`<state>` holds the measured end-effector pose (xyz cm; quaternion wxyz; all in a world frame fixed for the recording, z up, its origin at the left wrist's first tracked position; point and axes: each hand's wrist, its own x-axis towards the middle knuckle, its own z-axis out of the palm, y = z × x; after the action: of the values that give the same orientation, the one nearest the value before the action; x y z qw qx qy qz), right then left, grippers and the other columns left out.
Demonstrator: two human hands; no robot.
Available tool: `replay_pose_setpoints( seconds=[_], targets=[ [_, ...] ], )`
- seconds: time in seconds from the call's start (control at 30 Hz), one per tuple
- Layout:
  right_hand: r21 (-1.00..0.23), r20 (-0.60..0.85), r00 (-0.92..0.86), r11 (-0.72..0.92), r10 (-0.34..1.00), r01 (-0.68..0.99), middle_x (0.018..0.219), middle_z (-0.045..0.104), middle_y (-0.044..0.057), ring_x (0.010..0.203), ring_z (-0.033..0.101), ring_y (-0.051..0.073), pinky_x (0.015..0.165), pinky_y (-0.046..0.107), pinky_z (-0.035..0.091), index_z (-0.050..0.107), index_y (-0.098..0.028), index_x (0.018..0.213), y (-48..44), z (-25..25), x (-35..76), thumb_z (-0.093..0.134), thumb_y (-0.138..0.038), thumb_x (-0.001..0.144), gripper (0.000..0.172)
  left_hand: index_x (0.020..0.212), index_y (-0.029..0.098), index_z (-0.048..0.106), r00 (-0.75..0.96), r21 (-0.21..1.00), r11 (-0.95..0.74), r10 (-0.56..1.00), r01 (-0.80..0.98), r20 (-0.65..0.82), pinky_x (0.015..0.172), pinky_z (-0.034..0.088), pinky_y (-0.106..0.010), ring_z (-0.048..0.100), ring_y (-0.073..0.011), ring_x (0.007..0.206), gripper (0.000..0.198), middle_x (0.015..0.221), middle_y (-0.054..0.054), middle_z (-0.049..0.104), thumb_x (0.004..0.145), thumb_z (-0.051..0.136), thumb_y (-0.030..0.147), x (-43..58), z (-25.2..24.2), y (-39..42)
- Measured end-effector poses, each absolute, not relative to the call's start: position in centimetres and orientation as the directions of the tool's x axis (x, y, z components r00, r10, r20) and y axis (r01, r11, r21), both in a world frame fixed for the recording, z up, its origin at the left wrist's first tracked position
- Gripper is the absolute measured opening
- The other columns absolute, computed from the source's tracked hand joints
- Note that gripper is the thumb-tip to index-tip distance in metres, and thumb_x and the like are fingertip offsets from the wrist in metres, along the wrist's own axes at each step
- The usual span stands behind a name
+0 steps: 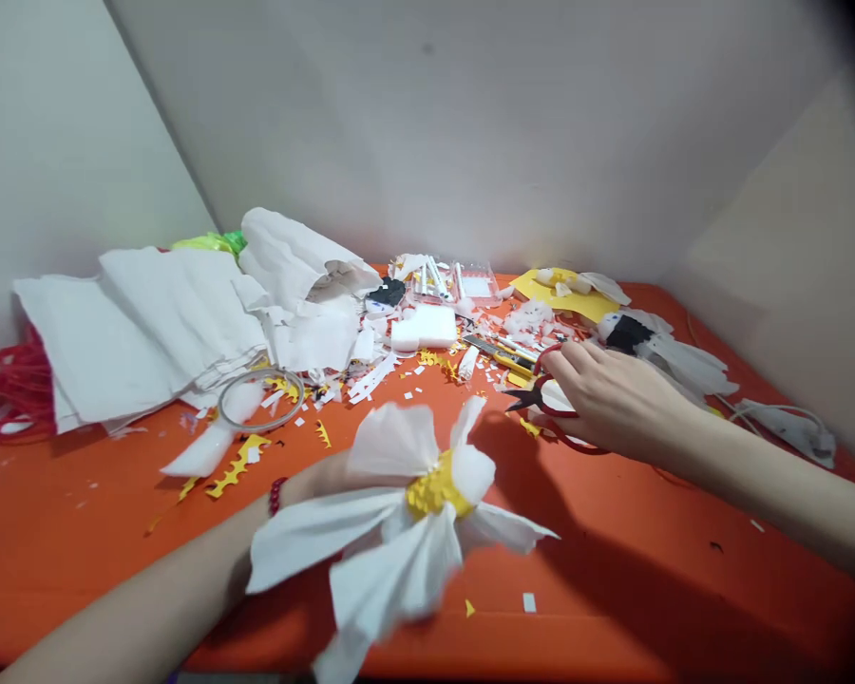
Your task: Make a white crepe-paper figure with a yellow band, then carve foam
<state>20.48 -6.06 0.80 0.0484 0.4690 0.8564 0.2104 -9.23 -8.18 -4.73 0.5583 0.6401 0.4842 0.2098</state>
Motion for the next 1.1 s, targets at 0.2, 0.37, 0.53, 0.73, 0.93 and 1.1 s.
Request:
replay_pose_setpoints(
  seconds=[0.2,0.37,0.53,0.73,0.93,1.1],
  targets=[
    [0.112,-0.116,-0.385,0.398,0.915,0.911,0.096,0.059,0.009,0.081,0.059,0.02,0.058,0.024,0.035,0.051,-0.015,0.101,-7.2,-1.7,21.3,0.06,-0.034,0.075,0.034,0.089,0.021,0.068,0.471,0.871,-0.037,0.852,0.489,-0.228,0.077,0.052,-0.031,0.065,-0.0229,0.087,0.029,0.094,-0.005,0.071,0.074,0.065,0.045,-10.4,0.2,-6.4],
    [0.074,-0.083,-0.332,0.338,0.94,0.938,0.085,0.064,0.006,0.07,0.062,0.019,0.047,0.024,0.025,0.055,-0.018,0.08,-7.9,-3.4,20.7,0.062,-0.053,0.07,0.037,0.094,0.018,0.069,0.38,0.769,-0.068,0.895,0.635,-0.235,0.079,0.051,-0.034,0.064,-0.0251,0.091,0.034,0.102,-0.008,0.07,0.075,0.062,0.046,-10.6,0.3,-5.9],
    [0.048,-0.094,-0.407,0.412,0.909,0.91,0.083,0.066,0.006,0.075,0.062,0.02,0.05,0.024,0.026,0.056,-0.018,0.078,-7.3,-3.4,20.4,0.063,-0.052,0.069,0.036,0.096,0.018,0.068,0.462,0.769,-0.117,0.852,0.628,-0.247,0.08,0.05,-0.031,0.063,-0.0233,0.092,0.032,0.102,-0.006,0.07,0.079,0.059,0.044,-9.9,0.0,-6.0],
    [-0.096,-0.23,-0.441,0.431,0.868,0.897,0.089,0.063,0.008,0.079,0.06,0.021,0.056,0.025,0.035,0.055,-0.016,0.087,-6.5,-2.6,20.4,0.064,-0.044,0.07,0.034,0.097,0.02,0.068,0.426,0.745,-0.164,0.887,0.647,-0.175,0.083,0.048,-0.03,0.062,-0.0233,0.094,0.033,0.103,-0.005,0.069,0.081,0.057,0.047,-10.4,-0.2,-5.8],
    [-0.099,-0.255,-0.443,0.433,0.859,0.896,0.09,0.062,0.008,0.082,0.061,0.021,0.063,0.026,0.04,0.059,-0.015,0.089,-7.2,-2.1,20.1,0.056,-0.031,0.079,0.019,0.096,0.019,0.068,0.39,0.706,-0.183,0.909,0.685,-0.144,0.084,0.048,-0.032,0.062,-0.0256,0.097,0.039,0.106,-0.007,0.069,0.08,0.055,0.052,-10.8,-0.6,-5.4],
    [-0.015,-0.17,-0.362,0.365,0.917,0.931,0.095,0.061,0.009,0.079,0.063,0.019,0.06,0.025,0.041,0.063,-0.015,0.095,-8.2,-2.9,19.6,0.053,-0.028,0.083,0.02,0.098,0.019,0.068,0.41,0.708,-0.209,0.904,0.674,-0.123,0.087,0.048,-0.034,0.061,-0.0264,0.099,0.04,0.108,-0.007,0.068,0.08,0.054,0.052,-10.8,-0.6,-5.3]
  ],
)
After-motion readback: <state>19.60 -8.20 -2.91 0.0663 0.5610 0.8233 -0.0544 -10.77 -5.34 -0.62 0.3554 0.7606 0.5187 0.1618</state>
